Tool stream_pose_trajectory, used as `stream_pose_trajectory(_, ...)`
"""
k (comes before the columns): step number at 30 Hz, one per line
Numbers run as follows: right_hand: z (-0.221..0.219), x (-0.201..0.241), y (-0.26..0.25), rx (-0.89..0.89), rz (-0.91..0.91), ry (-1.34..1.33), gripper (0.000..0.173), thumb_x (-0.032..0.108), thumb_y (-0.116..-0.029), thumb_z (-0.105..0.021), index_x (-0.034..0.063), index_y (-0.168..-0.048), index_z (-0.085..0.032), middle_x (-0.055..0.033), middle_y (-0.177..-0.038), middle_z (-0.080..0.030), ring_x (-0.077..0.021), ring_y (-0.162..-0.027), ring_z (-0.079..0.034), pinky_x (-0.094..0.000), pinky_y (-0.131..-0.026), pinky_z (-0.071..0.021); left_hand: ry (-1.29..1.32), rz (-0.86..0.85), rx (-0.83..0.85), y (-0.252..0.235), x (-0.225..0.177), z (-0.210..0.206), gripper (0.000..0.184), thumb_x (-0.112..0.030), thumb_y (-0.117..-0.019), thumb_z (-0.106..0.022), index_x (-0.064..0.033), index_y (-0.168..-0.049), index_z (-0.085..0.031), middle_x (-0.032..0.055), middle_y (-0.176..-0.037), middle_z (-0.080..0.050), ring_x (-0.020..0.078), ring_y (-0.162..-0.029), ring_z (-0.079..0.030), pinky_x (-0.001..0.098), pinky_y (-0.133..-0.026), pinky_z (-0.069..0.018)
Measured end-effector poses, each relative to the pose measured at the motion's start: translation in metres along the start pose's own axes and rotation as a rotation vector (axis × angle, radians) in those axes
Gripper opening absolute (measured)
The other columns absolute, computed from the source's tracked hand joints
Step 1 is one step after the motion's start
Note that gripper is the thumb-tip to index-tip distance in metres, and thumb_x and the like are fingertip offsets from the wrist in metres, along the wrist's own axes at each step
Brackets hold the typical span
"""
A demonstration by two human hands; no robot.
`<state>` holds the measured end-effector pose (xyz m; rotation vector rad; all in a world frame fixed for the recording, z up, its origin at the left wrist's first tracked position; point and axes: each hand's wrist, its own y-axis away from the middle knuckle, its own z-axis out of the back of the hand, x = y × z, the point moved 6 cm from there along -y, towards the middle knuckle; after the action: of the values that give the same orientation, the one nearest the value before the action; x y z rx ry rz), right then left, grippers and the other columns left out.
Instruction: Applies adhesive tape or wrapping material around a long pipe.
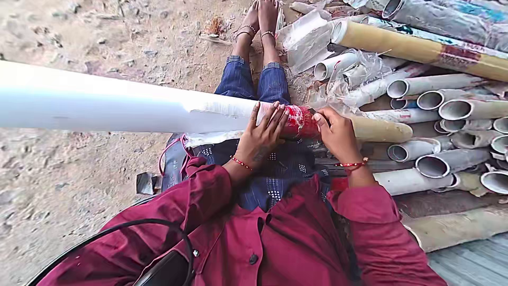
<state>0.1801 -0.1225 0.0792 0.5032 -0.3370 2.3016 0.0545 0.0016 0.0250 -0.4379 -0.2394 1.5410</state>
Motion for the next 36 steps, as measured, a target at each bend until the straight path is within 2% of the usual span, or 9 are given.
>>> stream_pose_trajectory(3,-0.022,-0.006,0.028,-0.076,0.083,0.063,0.024,0.011,-0.1045,-0.056,-0.0050,-0.112,-0.071,-0.0225,-0.097,-0.074,-0.0388,-0.088,-0.073,-0.0544,-0.078,-0.0566,0.004,0.013,-0.026,-0.007,-0.007,-0.013,0.036,-0.014,-0.1044,-0.051,-0.0023,-0.137,-0.064,0.0111,-0.143,-0.063,0.0311,-0.138,-0.055,0.0572,-0.113,-0.0381)
stream_pose_trajectory(6,-0.030,0.000,0.029,-0.216,0.245,0.200,0.022,0.011,-0.1025,-0.058,-0.0032,-0.105,-0.075,-0.0209,-0.088,-0.074,-0.0388,-0.079,-0.072,-0.0489,-0.069,-0.0559,0.014,-0.028,-0.076,-0.004,-0.004,-0.014,0.037,0.002,-0.1004,-0.049,-0.0051,-0.132,-0.068,0.0089,-0.140,-0.066,0.0302,-0.132,-0.061,0.0512,-0.113,-0.0423)
stream_pose_trajectory(16,-0.044,0.014,0.034,-0.292,0.426,0.486,0.019,-0.001,-0.0932,-0.062,0.0001,-0.104,-0.077,-0.0166,-0.071,-0.066,-0.0347,-0.063,-0.063,-0.0428,-0.057,-0.0459,0.047,-0.093,-0.138,-0.001,0.000,-0.012,0.035,0.001,-0.1008,-0.050,-0.0066,-0.127,-0.072,0.0088,-0.135,-0.069,0.0322,-0.128,-0.064,0.0490,-0.108,-0.0471)
stream_pose_trajectory(23,-0.048,0.024,0.043,-0.273,0.495,0.808,0.016,-0.009,-0.0941,-0.055,-0.0085,-0.101,-0.069,-0.0167,-0.067,-0.059,-0.0319,-0.060,-0.060,-0.0403,-0.056,-0.0433,0.069,-0.165,-0.105,0.002,0.002,-0.009,0.037,0.004,-0.1006,-0.046,-0.0014,-0.130,-0.067,0.0133,-0.139,-0.066,0.0341,-0.132,-0.061,0.0511,-0.110,-0.0444)
stream_pose_trajectory(27,-0.019,0.006,0.027,-0.153,0.321,0.442,0.017,-0.003,-0.0962,-0.056,-0.0071,-0.100,-0.072,-0.0232,-0.076,-0.068,-0.0404,-0.070,-0.069,-0.0498,-0.061,-0.0512,-0.201,-0.046,-0.245,0.028,0.015,0.019,0.026,-0.008,-0.1031,-0.054,-0.0093,-0.124,-0.070,0.0080,-0.122,-0.072,0.0275,-0.110,-0.065,0.0440,-0.095,-0.0425)
stream_pose_trajectory(29,0.005,-0.028,0.029,-0.343,0.069,0.220,0.027,0.010,-0.1048,-0.052,-0.0056,-0.106,-0.074,-0.0247,-0.093,-0.075,-0.0405,-0.085,-0.074,-0.0535,-0.073,-0.0550,-0.319,0.032,-0.189,0.036,0.026,0.024,0.034,-0.026,-0.1089,-0.049,-0.0076,-0.132,-0.066,0.0103,-0.126,-0.069,0.0318,-0.113,-0.062,0.0474,-0.093,-0.0405)
stream_pose_trajectory(32,0.003,-0.081,0.043,-0.653,-0.218,0.184,0.032,0.019,-0.1083,-0.049,-0.0023,-0.112,-0.073,-0.0216,-0.104,-0.074,-0.0368,-0.098,-0.070,-0.0493,-0.086,-0.0517,-0.300,0.063,-0.214,0.031,0.027,0.033,0.033,-0.026,-0.1082,-0.051,-0.0094,-0.132,-0.067,0.0078,-0.140,-0.066,0.0368,-0.131,-0.059,0.0536,-0.103,-0.0451)
stream_pose_trajectory(34,-0.014,-0.094,0.040,-0.696,-0.250,0.222,0.033,0.017,-0.1081,-0.046,-0.0015,-0.116,-0.072,-0.0228,-0.120,-0.070,-0.0405,-0.115,-0.065,-0.0526,-0.097,-0.0486,-0.278,0.053,-0.242,0.014,0.022,0.049,0.026,-0.020,-0.1053,-0.056,-0.0101,-0.123,-0.073,0.0083,-0.131,-0.072,0.0380,-0.120,-0.067,0.0515,-0.097,-0.0515)
stream_pose_trajectory(36,-0.015,-0.101,0.027,-0.808,-0.218,0.170,0.033,0.016,-0.1081,-0.045,-0.0032,-0.114,-0.072,-0.0226,-0.119,-0.072,-0.0386,-0.116,-0.066,-0.0479,-0.100,-0.0489,-0.270,0.026,-0.192,-0.007,0.017,0.068,0.023,-0.016,-0.1040,-0.056,-0.0077,-0.114,-0.075,0.0111,-0.123,-0.075,0.0385,-0.110,-0.072,0.0487,-0.086,-0.0560)
